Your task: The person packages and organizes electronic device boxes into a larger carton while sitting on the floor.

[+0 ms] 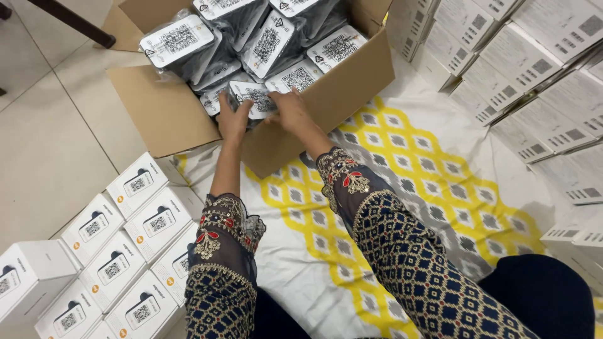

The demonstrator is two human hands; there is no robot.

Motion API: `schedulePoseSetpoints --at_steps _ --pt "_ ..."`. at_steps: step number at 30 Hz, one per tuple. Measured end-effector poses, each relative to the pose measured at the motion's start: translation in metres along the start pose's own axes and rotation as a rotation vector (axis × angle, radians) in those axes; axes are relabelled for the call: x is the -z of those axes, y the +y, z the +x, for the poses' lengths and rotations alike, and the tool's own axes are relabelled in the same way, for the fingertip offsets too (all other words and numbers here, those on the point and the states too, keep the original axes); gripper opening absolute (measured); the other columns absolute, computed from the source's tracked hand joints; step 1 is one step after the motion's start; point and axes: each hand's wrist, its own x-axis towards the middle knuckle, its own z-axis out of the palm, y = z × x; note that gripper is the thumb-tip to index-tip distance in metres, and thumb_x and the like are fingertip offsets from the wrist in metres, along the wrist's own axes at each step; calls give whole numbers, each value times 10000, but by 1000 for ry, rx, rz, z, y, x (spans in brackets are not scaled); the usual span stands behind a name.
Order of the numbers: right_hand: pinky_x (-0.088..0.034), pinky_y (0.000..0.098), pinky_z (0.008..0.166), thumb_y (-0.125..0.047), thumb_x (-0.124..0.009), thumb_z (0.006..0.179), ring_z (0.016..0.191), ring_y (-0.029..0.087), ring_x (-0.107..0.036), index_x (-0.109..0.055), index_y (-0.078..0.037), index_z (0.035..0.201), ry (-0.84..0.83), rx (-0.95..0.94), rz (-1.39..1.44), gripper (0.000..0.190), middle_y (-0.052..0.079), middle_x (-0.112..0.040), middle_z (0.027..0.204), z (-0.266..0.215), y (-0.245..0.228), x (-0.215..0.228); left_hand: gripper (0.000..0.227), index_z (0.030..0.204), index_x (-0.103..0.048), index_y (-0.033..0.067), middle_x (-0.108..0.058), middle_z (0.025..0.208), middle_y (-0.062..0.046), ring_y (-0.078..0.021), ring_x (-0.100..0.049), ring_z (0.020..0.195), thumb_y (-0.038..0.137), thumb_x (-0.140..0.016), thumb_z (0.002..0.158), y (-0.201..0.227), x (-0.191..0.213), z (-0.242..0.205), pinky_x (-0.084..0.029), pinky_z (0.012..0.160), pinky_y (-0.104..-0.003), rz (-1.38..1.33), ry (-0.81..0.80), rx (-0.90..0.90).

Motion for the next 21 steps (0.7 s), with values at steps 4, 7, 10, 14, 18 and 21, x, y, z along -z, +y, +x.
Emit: schedulePoseSetpoints --at_steps 4,7,10,14,18,21 --pt "-264 542 1271 -339 -866 785 1204 333 -603 -539 -88 1408 -84 -144 0 747 171 -725 1124 0 -10 16 831 1550 -397 166 -605 1363 -197 -349 -595 1238 397 -760 839 54 24 -43 -431 1054 -423 -43 141 -66" --pt "-219 539 1187 -148 -902 633 1261 342 -526 -433 -36 1428 157 -54 257 930 212 -615 1293 -13 1 1 775 1557 -430 97 -569 1334 -225 -358 -600 1236 322 -764 895 70 48 -70 -443 1077 -415 -233 207 -202" --pt "-353 398 1222 148 -499 668 1444 243 -495 -431 -77 1544 364 -4 857 907 148 -576 1486 -42 0 13 648 1472 -471 52 -624 1388 -172 -289 -630 1260 285 -731 926 71 57 -105 -501 1063 -398 -761 -168 -135" --pt "-368 315 1200 224 -506 756 1471 166 -433 -410 -97 1570 283 -105 1285 880 48 -474 1579 -146 -42 75 525 1385 -553 74 -668 1274 -142 -294 -652 1071 416 -568 987 43 29 -166 -539 787 -472 -1088 -433 299" --pt "-488 368 1030 -14 -560 962 1235 163 -585 -472 -112 1509 263 -480 1485 562 45 -572 1441 -240 -19 84 539 1377 -544 125 -708 1258 -82 -261 -687 1125 469 -492 965 40 -12 -250 -629 828 -469 -1216 -549 550" --pt "-554 450 952 -339 -596 1007 1095 264 -681 -578 -6 1303 143 -477 2001 445 128 -647 1258 -305 47 77 549 1368 -549 144 -716 1224 -59 -259 -708 1071 492 -509 946 33 -33 -292 -636 792 -479 -1143 -655 617"
